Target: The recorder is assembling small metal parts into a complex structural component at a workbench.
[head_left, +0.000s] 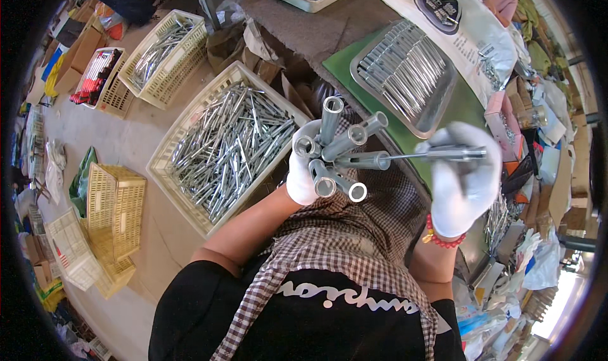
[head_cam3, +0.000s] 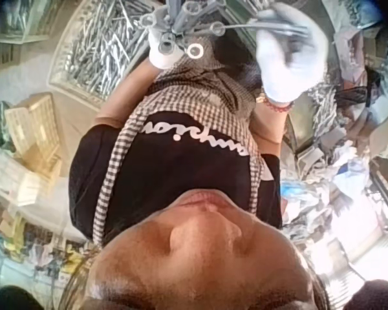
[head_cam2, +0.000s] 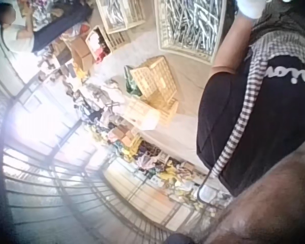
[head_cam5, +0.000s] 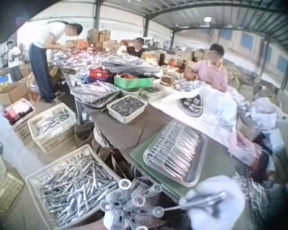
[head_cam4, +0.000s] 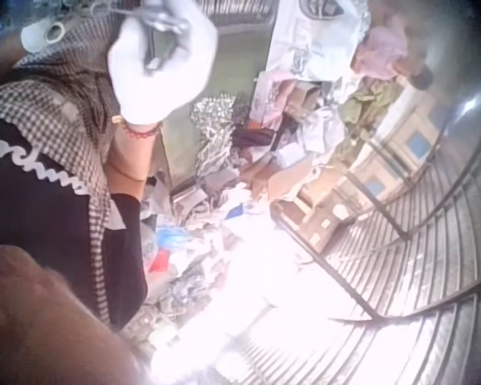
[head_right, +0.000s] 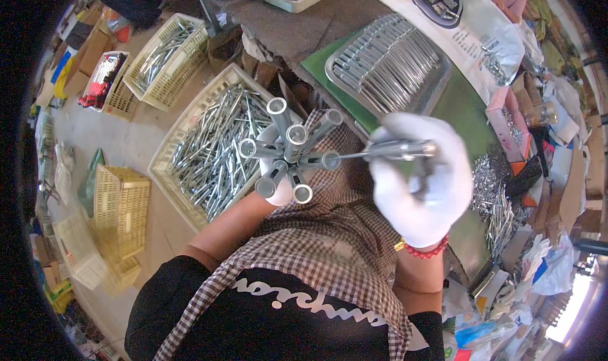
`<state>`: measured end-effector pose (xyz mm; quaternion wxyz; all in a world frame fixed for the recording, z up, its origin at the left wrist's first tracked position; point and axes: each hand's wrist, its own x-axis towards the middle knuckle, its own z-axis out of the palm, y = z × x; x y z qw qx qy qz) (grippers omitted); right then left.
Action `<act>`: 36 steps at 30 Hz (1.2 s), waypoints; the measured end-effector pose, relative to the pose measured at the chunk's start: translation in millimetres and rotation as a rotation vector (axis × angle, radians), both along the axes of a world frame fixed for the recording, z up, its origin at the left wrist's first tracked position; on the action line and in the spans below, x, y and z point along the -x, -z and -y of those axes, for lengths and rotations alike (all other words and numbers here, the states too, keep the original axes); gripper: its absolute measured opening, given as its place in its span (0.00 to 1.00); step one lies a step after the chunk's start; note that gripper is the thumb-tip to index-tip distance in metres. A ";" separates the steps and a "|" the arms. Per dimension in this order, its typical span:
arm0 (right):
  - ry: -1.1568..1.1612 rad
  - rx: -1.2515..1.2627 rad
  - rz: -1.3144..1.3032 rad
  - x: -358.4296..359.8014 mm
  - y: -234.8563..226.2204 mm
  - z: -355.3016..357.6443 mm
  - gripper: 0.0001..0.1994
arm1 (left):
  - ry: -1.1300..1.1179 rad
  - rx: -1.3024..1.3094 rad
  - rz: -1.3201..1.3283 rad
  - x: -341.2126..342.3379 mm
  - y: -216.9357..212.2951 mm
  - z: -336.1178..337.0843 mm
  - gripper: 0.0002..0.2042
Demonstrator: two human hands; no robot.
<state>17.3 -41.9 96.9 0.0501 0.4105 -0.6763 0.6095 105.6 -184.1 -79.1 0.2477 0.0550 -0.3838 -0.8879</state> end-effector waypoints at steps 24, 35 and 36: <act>0.032 -0.459 -0.199 82.8 4.1 33.6 0.10 | 0.101 -0.641 -0.201 3.6 26.6 -10.8 0.26; 0.354 -0.933 -0.379 148.6 41.2 68.5 0.14 | -0.083 0.180 0.030 -10.0 17.4 -3.7 0.34; 0.346 -0.931 -0.332 151.9 42.7 66.4 0.14 | -0.190 0.459 0.064 -10.7 22.2 -5.5 0.38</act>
